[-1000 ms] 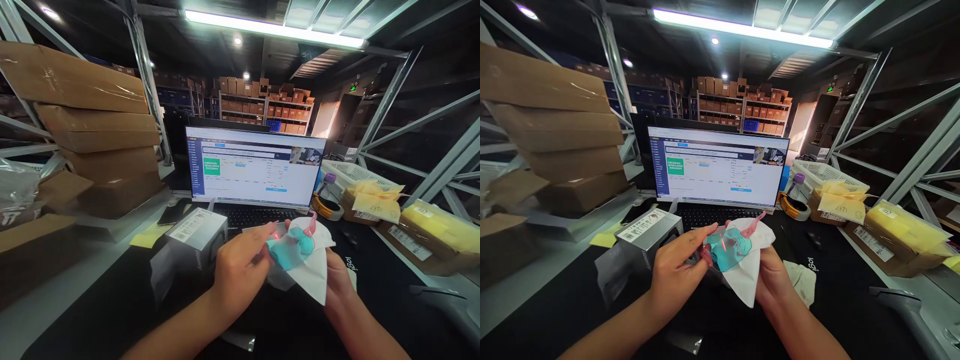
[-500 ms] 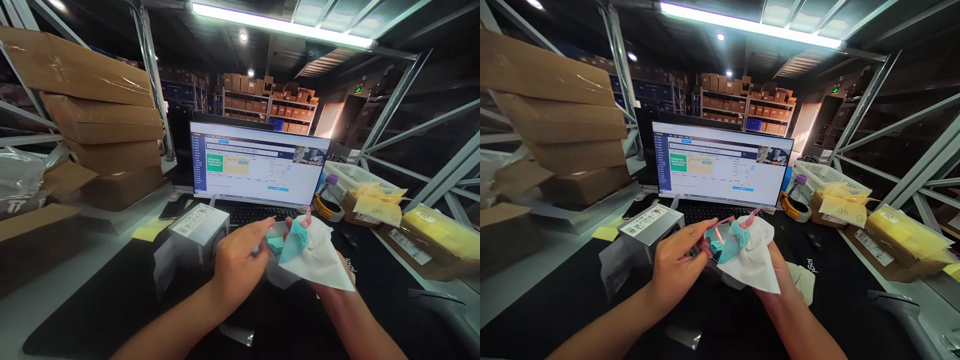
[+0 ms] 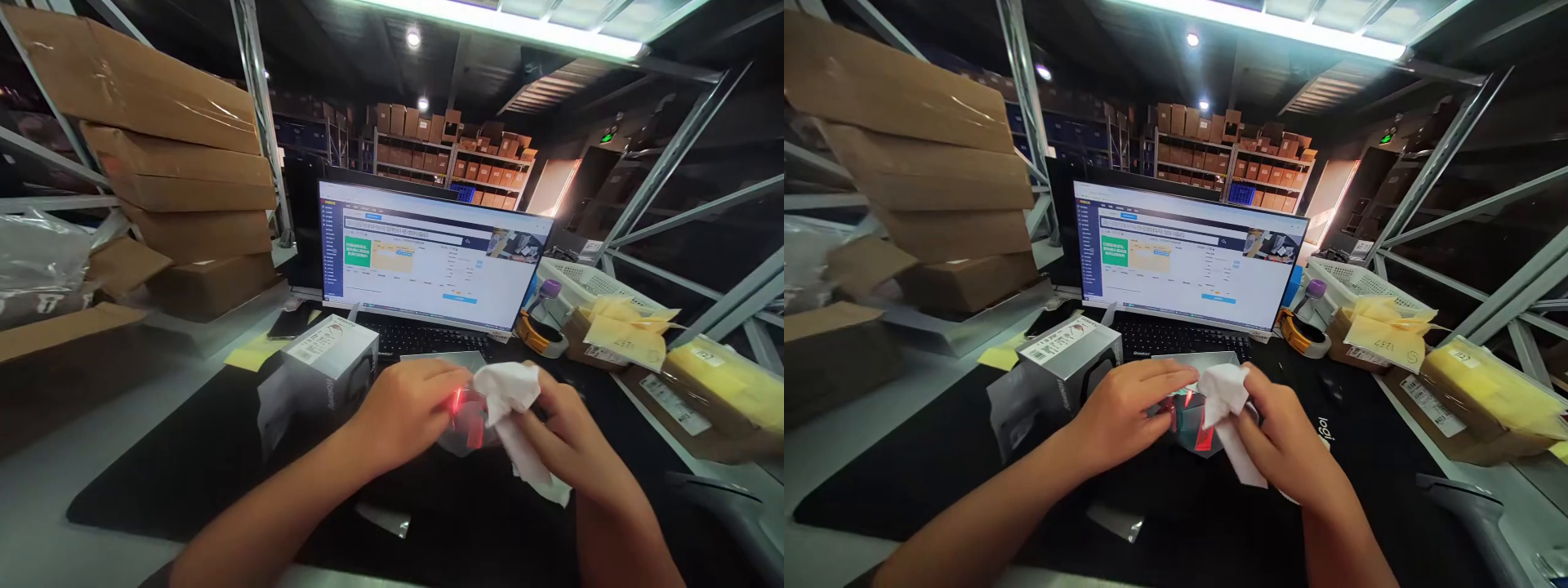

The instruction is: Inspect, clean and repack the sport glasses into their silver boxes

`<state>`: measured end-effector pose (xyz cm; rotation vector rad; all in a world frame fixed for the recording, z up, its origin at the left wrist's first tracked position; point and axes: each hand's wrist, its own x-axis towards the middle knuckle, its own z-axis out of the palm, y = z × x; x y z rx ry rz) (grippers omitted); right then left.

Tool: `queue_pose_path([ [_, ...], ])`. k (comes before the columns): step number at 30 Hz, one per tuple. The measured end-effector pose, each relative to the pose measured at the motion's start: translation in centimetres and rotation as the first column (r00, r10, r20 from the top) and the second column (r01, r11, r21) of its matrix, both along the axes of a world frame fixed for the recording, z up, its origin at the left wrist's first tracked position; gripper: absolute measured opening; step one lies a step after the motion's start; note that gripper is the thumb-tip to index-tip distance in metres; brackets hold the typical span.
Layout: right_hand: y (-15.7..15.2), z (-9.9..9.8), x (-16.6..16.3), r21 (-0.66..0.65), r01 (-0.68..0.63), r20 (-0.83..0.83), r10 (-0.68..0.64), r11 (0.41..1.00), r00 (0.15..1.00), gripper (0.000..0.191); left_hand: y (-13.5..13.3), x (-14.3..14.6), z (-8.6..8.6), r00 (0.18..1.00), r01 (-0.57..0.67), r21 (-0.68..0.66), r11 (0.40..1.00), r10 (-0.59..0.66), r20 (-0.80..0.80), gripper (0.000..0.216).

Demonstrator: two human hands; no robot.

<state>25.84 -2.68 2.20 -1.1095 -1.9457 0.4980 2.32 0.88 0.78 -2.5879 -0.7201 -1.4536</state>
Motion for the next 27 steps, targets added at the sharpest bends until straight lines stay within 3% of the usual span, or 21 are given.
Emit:
queue_pose_path([
  [4, -0.8, 1.2, 0.4, -0.127, -0.252, 0.01, 0.256, 0.959, 0.967, 0.016, 0.0, -0.3, -0.1, 0.997, -0.025, -0.053, 0.998, 0.029, 0.068, 0.032],
  [8, -0.9, 1.8, 0.9, -0.305, -0.417, -0.106, 0.404, 0.856, 0.908, 0.019, 0.0, -0.6, 0.1, 0.999, 0.044, -0.04, 0.998, -0.043, 0.028, 0.028],
  [10, -0.9, 1.4, -0.1, -0.385, -0.374, -0.106, 0.362, 0.844, 0.926, 0.021, -0.2, -0.5, 0.0, 0.998, 0.042, -0.012, 0.999, -0.042, -0.052, 0.026],
  [12, -0.9, 0.6, -1.8, -0.39, -0.227, -0.043, 0.229, 0.892, 0.972, 0.017, -0.3, -0.5, -0.1, 0.993, 0.016, 0.033, 0.999, -0.012, -0.119, 0.023],
  [14, -1.0, -0.2, -3.4, -0.29, -0.065, 0.011, 0.071, 0.955, 0.997, 0.018, -0.4, -0.6, 0.0, 0.991, -0.017, 0.074, 0.997, 0.027, -0.134, 0.019],
  [16, -0.9, -0.8, -4.3, -0.173, 0.015, 0.031, -0.01, 0.985, 0.999, 0.026, -0.4, -0.8, 0.2, 0.992, -0.042, 0.099, 0.994, 0.053, -0.113, 0.018],
  [19, -0.5, -0.8, -3.9, -0.133, -0.042, 0.06, 0.05, 0.99, 0.997, 0.033, -0.2, -1.4, 0.6, 0.994, -0.056, 0.081, 0.995, 0.063, -0.086, 0.017],
  [23, 0.1, 0.2, -2.2, -0.257, -0.166, 0.064, 0.188, 0.952, 0.98, 0.035, 0.0, -1.7, 0.8, 0.997, -0.032, 0.022, 0.999, 0.034, -0.072, 0.024],
  [27, 0.0, 0.0, -2.8, -0.261, -0.142, 0.013, 0.15, 0.955, 0.989, 0.037, -0.2, -1.4, 0.8, 0.996, -0.02, 0.063, 0.998, 0.025, -0.088, 0.022],
])
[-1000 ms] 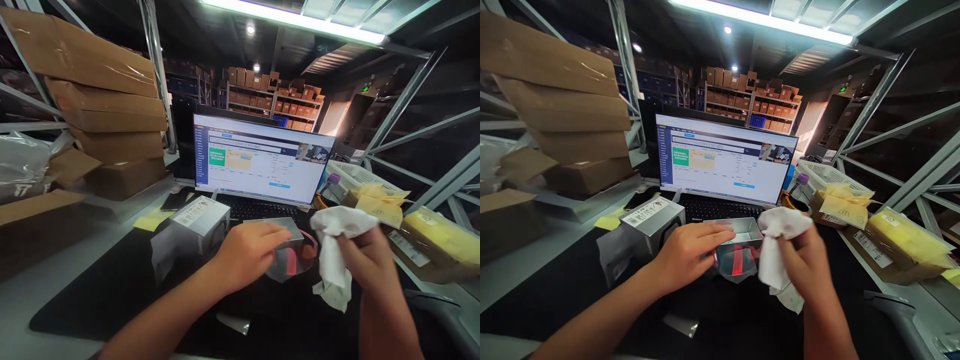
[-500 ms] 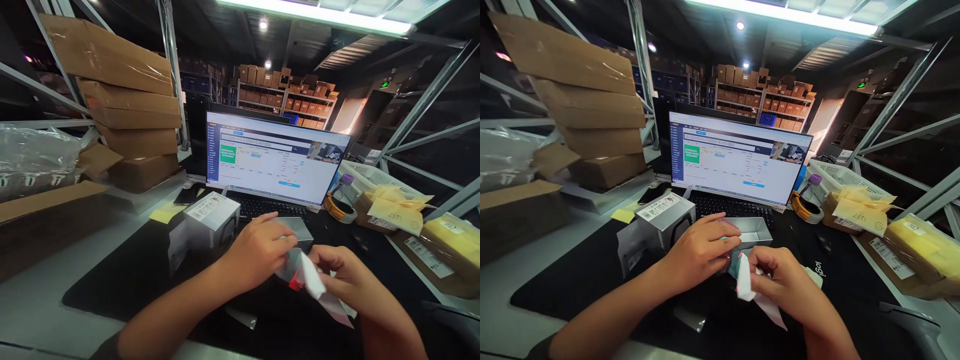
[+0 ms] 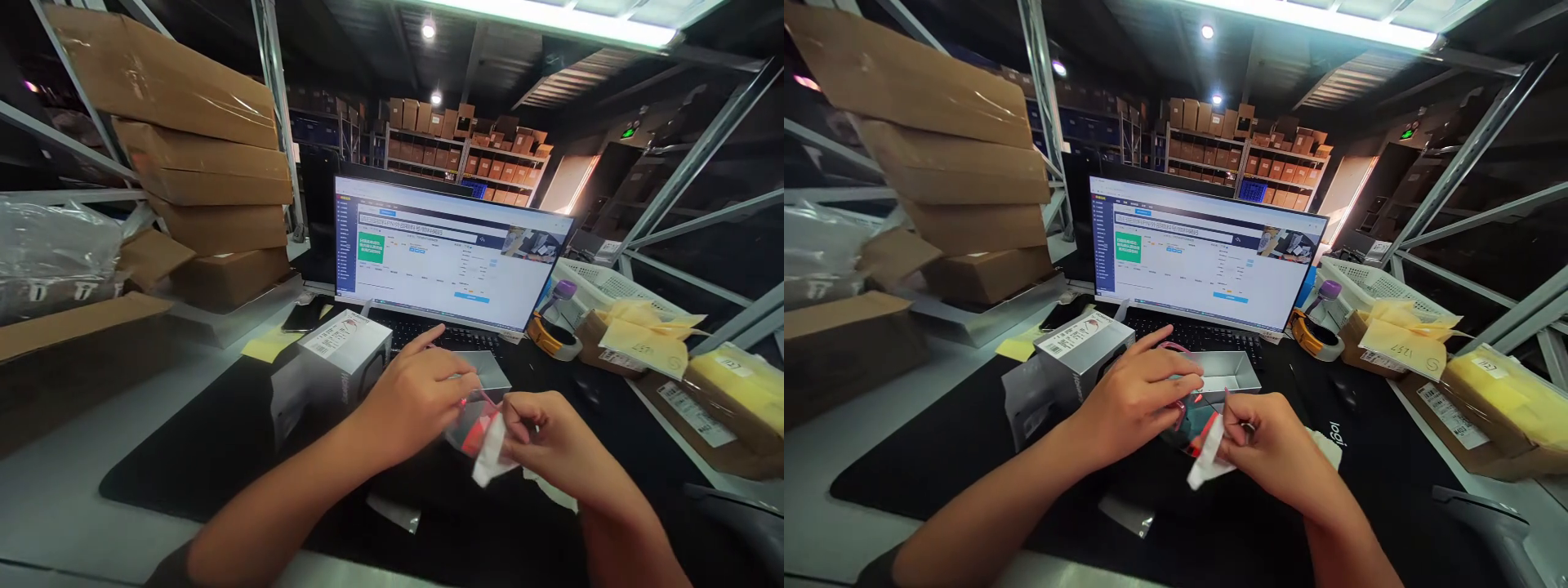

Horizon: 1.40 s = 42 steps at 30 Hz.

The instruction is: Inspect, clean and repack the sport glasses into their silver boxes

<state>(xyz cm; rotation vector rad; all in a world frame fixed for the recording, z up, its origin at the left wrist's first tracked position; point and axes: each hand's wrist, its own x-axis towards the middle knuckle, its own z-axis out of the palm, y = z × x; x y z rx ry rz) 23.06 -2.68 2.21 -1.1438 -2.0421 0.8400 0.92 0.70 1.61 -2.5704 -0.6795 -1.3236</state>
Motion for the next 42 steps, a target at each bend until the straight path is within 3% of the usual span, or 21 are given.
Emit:
queue_pose_path([
  [5, -0.8, -1.2, -2.5, 0.189, 0.196, -0.038, -0.192, 0.962, 0.981, 0.037, -0.3, 0.0, 0.3, 0.996, 0.001, 0.068, 0.998, 0.005, -0.09, 0.015],
  [9, -1.1, -1.6, -3.0, 0.18, 0.224, -0.1, -0.208, 0.958, 0.973, 0.037, -0.5, 0.1, 0.1, 0.989, 0.034, 0.127, 0.991, -0.015, -0.148, 0.017],
  [11, -1.3, -1.5, -2.5, 0.17, 0.285, -0.155, -0.26, 0.943, 0.953, 0.038, -0.8, 0.4, -0.1, 0.995, 0.001, 0.157, 0.988, 0.015, -0.097, 0.024],
  [13, -1.4, -1.2, -1.8, 0.159, 0.36, -0.224, -0.321, 0.919, 0.92, 0.039, -1.2, 0.8, -0.4, 0.994, -0.108, 0.143, 0.984, 0.105, 0.03, 0.04],
  [16, -1.5, -0.6, -0.8, 0.204, 0.476, -0.357, -0.387, 0.856, 0.85, 0.042, -2.1, 1.5, -1.0, 0.941, -0.269, 0.024, 0.963, 0.257, 0.222, 0.051],
  [18, -1.4, -0.2, -0.7, 0.242, 0.523, -0.454, -0.381, 0.817, 0.805, 0.041, -2.7, 2.1, -1.6, 0.932, -0.291, -0.042, 0.956, 0.294, 0.212, 0.053],
  [20, -1.2, -0.2, -1.3, 0.215, 0.498, -0.52, -0.334, 0.84, 0.786, 0.038, -3.0, 2.8, -2.2, 0.944, -0.299, -0.054, 0.953, 0.304, 0.128, 0.061],
  [22, -0.8, -0.4, -2.3, 0.131, 0.403, -0.56, -0.267, 0.906, 0.784, 0.035, -3.2, 3.3, -2.8, 0.944, -0.319, -0.023, 0.947, 0.32, 0.081, 0.07],
  [24, -0.5, -0.9, -3.4, 0.045, 0.297, -0.581, -0.216, 0.954, 0.785, 0.034, -3.1, 3.8, -3.2, 0.931, -0.357, 0.025, 0.934, 0.353, 0.092, 0.067],
  [26, -0.2, -1.5, -4.2, 0.044, 0.27, -0.566, -0.199, 0.962, 0.8, 0.032, -2.9, 4.0, -3.4, 0.915, -0.397, 0.073, 0.915, 0.389, 0.101, 0.054],
  [28, 0.0, -2.1, -4.6, 0.164, 0.342, -0.508, -0.218, 0.925, 0.833, 0.03, -2.5, 4.1, -3.5, 0.9, -0.434, 0.121, 0.893, 0.425, 0.095, 0.042],
  [31, 0.1, -2.6, -4.5, 0.443, 0.442, -0.426, -0.251, 0.78, 0.869, 0.031, -2.0, 4.2, -3.5, 0.894, -0.447, 0.202, 0.871, 0.436, 0.1, 0.03],
  [33, 0.1, -2.6, -4.1, 0.532, 0.455, -0.4, -0.262, 0.714, 0.878, 0.031, -1.7, 4.2, -3.4, 0.908, -0.42, 0.227, 0.879, 0.408, 0.1, 0.028],
  [35, 0.0, -2.3, -3.6, 0.488, 0.479, -0.409, -0.294, 0.729, 0.864, 0.031, -1.4, 4.0, -3.1, 0.934, -0.359, 0.206, 0.91, 0.35, 0.077, 0.028],
  [38, -0.2, -1.2, -2.9, 0.239, 0.508, -0.481, -0.354, 0.827, 0.802, 0.03, -1.2, 3.4, -2.7, 0.97, -0.241, 0.116, 0.963, 0.24, 0.025, 0.036],
  [42, -0.2, 0.0, -2.1, -0.04, 0.406, -0.555, -0.358, 0.913, 0.751, 0.034, -0.9, 2.5, -2.1, 0.991, -0.121, -0.025, 0.992, 0.119, -0.053, 0.053],
])
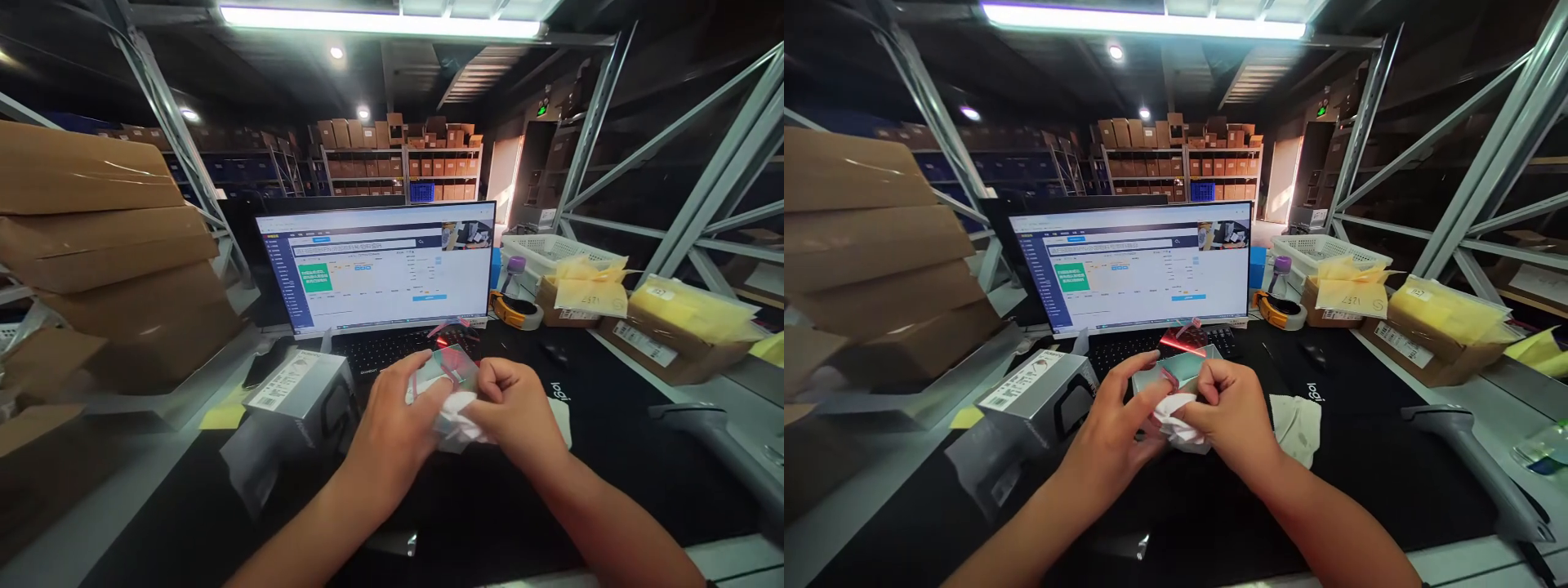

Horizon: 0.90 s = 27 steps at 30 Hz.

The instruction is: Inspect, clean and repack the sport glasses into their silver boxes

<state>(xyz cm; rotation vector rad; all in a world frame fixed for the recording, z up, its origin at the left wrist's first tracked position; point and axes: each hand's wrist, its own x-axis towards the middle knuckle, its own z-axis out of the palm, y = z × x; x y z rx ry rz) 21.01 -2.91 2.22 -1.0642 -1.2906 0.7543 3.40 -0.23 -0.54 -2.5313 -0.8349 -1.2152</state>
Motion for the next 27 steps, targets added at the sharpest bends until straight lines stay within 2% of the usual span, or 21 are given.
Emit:
queue_pose_path([
  [3, 0.5, 0.3, 0.9, -0.055, -0.049, -0.126, 0.041, 0.997, 0.991, 0.037, 0.3, -0.5, 0.2, 0.999, 0.033, -0.022, 0.999, -0.033, -0.013, 0.058],
  [5, 1.1, 0.4, 1.8, -0.084, -0.101, -0.282, 0.073, 0.991, 0.957, 0.041, 0.5, -0.7, 0.3, 0.999, 0.042, 0.012, 0.999, -0.042, -0.022, 0.055],
  [8, 1.9, 0.8, 3.2, -0.087, -0.201, -0.524, 0.127, 0.976, 0.842, 0.054, 0.8, -0.8, 0.4, 0.995, 0.092, 0.124, 0.988, -0.086, -0.057, 0.051],
  [12, 2.3, 1.6, 3.3, -0.055, -0.233, -0.682, 0.134, 0.971, 0.719, 0.064, 1.0, -0.4, 0.1, 0.995, 0.089, 0.226, 0.97, -0.075, -0.07, 0.047],
  [15, 2.0, 1.3, 1.8, -0.058, -0.244, -0.721, 0.128, 0.968, 0.681, 0.064, 1.2, 0.2, -0.4, 0.999, 0.025, 0.252, 0.967, -0.016, -0.038, 0.041],
  [17, 1.7, 0.4, 0.3, -0.055, -0.252, -0.724, 0.135, 0.966, 0.676, 0.062, 1.3, 0.6, -0.8, 1.0, -0.014, 0.268, 0.963, 0.018, -0.013, 0.038],
  [22, 0.9, -2.5, -2.8, -0.029, -0.197, -0.632, 0.134, 0.98, 0.763, 0.048, 1.6, 0.6, -1.2, 0.989, -0.149, 0.274, 0.95, 0.146, 0.032, 0.027],
  [27, 0.7, -2.8, -3.0, -0.007, -0.184, -0.547, 0.15, 0.983, 0.824, 0.046, 1.4, 0.9, -1.7, 0.973, -0.225, 0.306, 0.925, 0.227, 0.031, 0.018],
])
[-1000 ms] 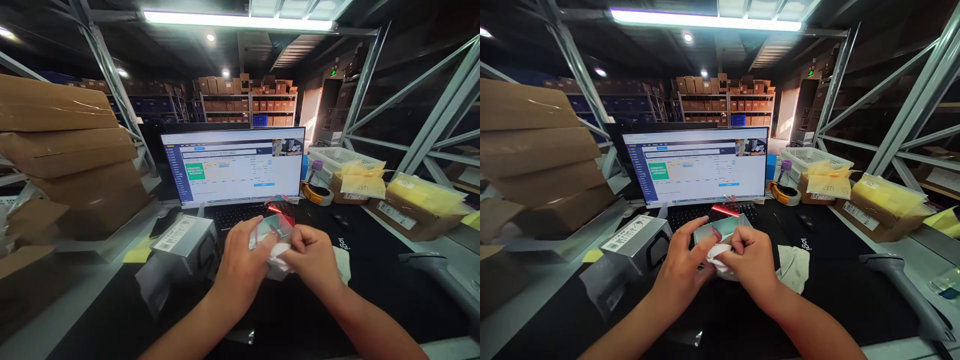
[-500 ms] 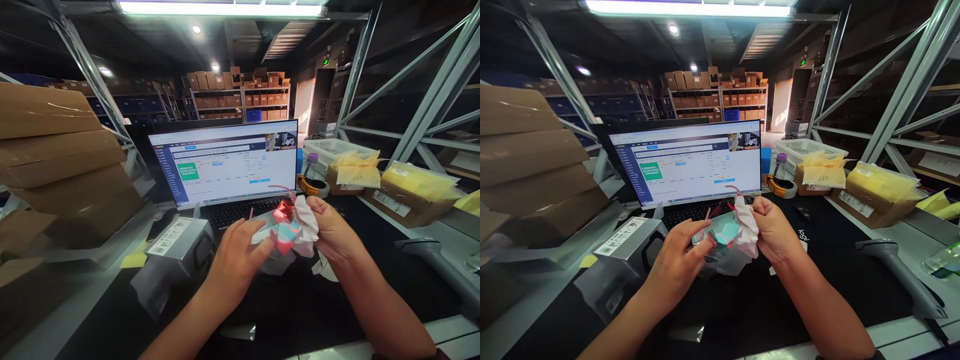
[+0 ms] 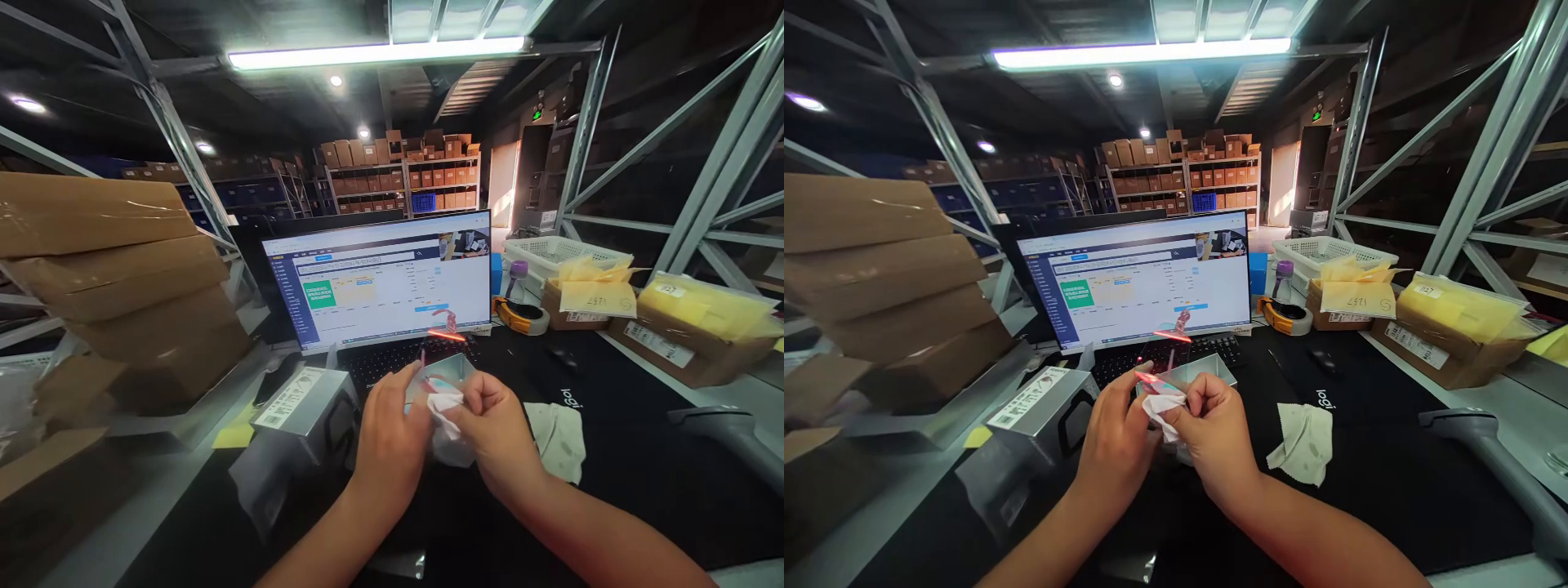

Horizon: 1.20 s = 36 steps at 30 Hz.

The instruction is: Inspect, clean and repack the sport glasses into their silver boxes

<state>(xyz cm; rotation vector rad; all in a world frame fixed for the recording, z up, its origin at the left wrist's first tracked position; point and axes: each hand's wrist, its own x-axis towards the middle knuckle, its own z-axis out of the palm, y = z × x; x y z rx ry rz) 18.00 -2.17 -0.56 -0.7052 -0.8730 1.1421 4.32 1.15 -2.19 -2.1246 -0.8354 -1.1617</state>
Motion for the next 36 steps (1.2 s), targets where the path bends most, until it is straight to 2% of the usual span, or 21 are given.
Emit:
queue_pose_path([
  [3, -0.3, 0.2, 0.0, 0.04, 0.008, 0.061, -0.01, 0.999, 0.998, 0.046, -0.2, 0.5, -0.6, 0.998, 0.013, 0.053, 0.999, -0.017, 0.068, 0.025],
  [6, -0.7, 0.3, -0.1, 0.045, 0.002, 0.127, -0.008, 0.999, 0.992, 0.046, -0.5, 0.5, -0.8, 0.987, 0.029, 0.133, 0.991, -0.049, 0.15, 0.012],
  [8, -0.9, 0.5, 0.2, 0.016, -0.036, 0.129, 0.034, 0.999, 0.991, 0.047, -0.6, 0.3, -0.5, 0.986, 0.062, 0.132, 0.989, -0.081, 0.148, 0.007],
  [12, -0.1, 2.2, 2.7, -0.057, -0.133, -0.021, 0.132, 0.989, 0.991, 0.056, -0.8, 0.0, 0.4, 0.983, 0.174, 0.103, 0.979, -0.179, 0.045, 0.015],
  [15, 0.7, 3.7, 4.8, -0.123, -0.153, -0.183, 0.129, 0.98, 0.975, 0.063, -0.7, 0.1, 0.6, 0.973, 0.229, 0.062, 0.971, -0.229, -0.011, 0.019],
  [18, 1.0, 3.9, 4.9, -0.16, -0.156, -0.268, 0.11, 0.975, 0.957, 0.064, -0.5, 0.3, 0.4, 0.978, 0.21, 0.04, 0.977, -0.21, -0.015, 0.021],
  [20, 0.9, 3.0, 3.5, -0.111, -0.126, -0.281, 0.09, 0.986, 0.955, 0.061, -0.5, 0.3, 0.1, 0.985, 0.173, 0.036, 0.984, -0.174, 0.018, 0.02],
  [24, 0.0, 0.4, -0.1, 0.001, -0.046, -0.178, 0.045, 0.999, 0.983, 0.054, -0.5, -0.1, -0.1, 0.99, 0.099, 0.048, 0.994, -0.103, 0.091, 0.017],
  [26, -0.2, 0.0, -0.7, 0.006, -0.052, -0.147, 0.053, 0.999, 0.988, 0.054, -0.6, -0.3, 0.0, 0.99, 0.095, 0.062, 0.994, -0.101, 0.103, 0.015],
  [29, 0.0, 1.2, 0.8, -0.062, -0.144, -0.232, 0.126, 0.988, 0.965, 0.059, -0.9, -0.3, 0.3, 0.991, 0.11, 0.114, 0.987, -0.118, 0.065, 0.015],
  [32, 0.6, 3.2, 3.2, -0.148, -0.228, -0.326, 0.17, 0.962, 0.93, 0.05, -1.2, 0.0, 0.4, 0.985, 0.17, 0.178, 0.969, -0.174, 0.006, 0.015],
  [34, 0.8, 3.6, 3.8, -0.157, -0.227, -0.34, 0.164, 0.961, 0.926, 0.047, -1.2, 0.1, 0.3, 0.983, 0.18, 0.188, 0.966, -0.184, 0.002, 0.014],
  [36, 0.7, 3.1, 3.2, -0.115, -0.175, -0.342, 0.127, 0.978, 0.931, 0.052, -1.2, 0.1, 0.2, 0.988, 0.144, 0.176, 0.974, -0.15, 0.023, 0.013],
])
